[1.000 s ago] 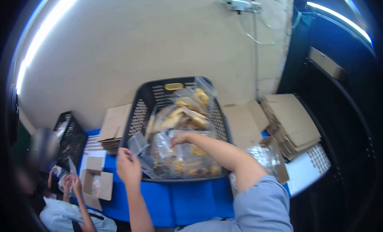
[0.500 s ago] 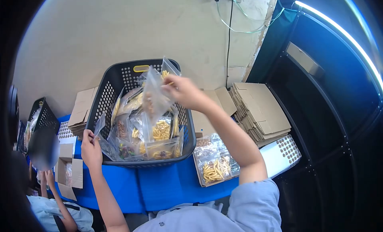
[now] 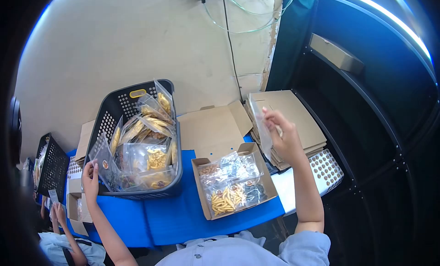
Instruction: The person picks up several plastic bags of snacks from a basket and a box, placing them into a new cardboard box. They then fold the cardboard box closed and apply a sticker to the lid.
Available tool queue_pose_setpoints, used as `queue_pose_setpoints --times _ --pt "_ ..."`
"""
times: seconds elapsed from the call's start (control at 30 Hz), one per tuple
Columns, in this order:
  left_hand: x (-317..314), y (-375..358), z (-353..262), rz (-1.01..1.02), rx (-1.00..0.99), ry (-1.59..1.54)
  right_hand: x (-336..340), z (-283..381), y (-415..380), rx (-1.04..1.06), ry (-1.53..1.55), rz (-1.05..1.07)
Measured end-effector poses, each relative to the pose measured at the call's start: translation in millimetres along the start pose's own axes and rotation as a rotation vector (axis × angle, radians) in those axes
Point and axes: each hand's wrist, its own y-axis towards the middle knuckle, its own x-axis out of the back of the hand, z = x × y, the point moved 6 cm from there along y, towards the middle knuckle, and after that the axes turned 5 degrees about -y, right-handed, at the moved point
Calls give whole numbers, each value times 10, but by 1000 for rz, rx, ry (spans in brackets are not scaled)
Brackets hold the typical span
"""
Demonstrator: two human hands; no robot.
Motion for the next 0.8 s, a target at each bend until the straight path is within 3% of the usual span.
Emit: queue_pose_setpoints --times 0.03,0.1,0.13,0.17,0.23,0.3,0.37,0.4,0.43,0.47,0.5,0.57,0.6,0.67,0.7,0.77,0.8 --pt "-87 -99 -194 -71 -85 -177 90 4 -60 3 2 -3" --pt "-246 -367 -712 -262 -418 -23 78 -34 -187 -37 -79 267" --pt "-338 -571 -979 -261 -576 154 75 -31 -243 -12 -104 377" --pt "-503 -799 -1141 -238 -645 66 136 14 -274 -8 -102 375" --pt "-1018 -1296 -1430 -118 -741 -210 79 18 -433 -172 -117 650" --pt "-1718 -1693 -1572 144 -368 -831 68 51 -539 -92 -57 649" --pt "-2271 -1978 -1716 511 -77 -1105 46 151 -640 38 16 640" --pt "-2511 -2108 -1717 597 -62 -1005 33 200 -681 113 73 619" --pt "-2702 -2214 -1689 711 -184 -679 27 238 -720 184 130 601" --pt "-2841 -2388 -1567 838 48 -736 24 232 -745 197 131 601" --pt "-2878 -2395 -1566 826 42 -736 46 189 -736 145 143 552" --pt "-3116 -2614 -1480 1217 426 -832 67 87 -738 100 162 505" --pt "-3133 -2627 -1513 1209 428 -829 77 -68 -733 -44 238 452" --pt "-3120 -2515 -1540 911 437 -890 -8 -532 -836 -293 407 289" --pt "-3166 -2518 -1479 900 434 -887 -138 -650 -903 -286 413 294" --pt "-3245 -2509 -1162 626 621 -948 -286 -941 -1049 -412 670 51" --pt "-3221 -2485 -1175 575 612 -933 -480 -1052 -1207 -410 704 154"
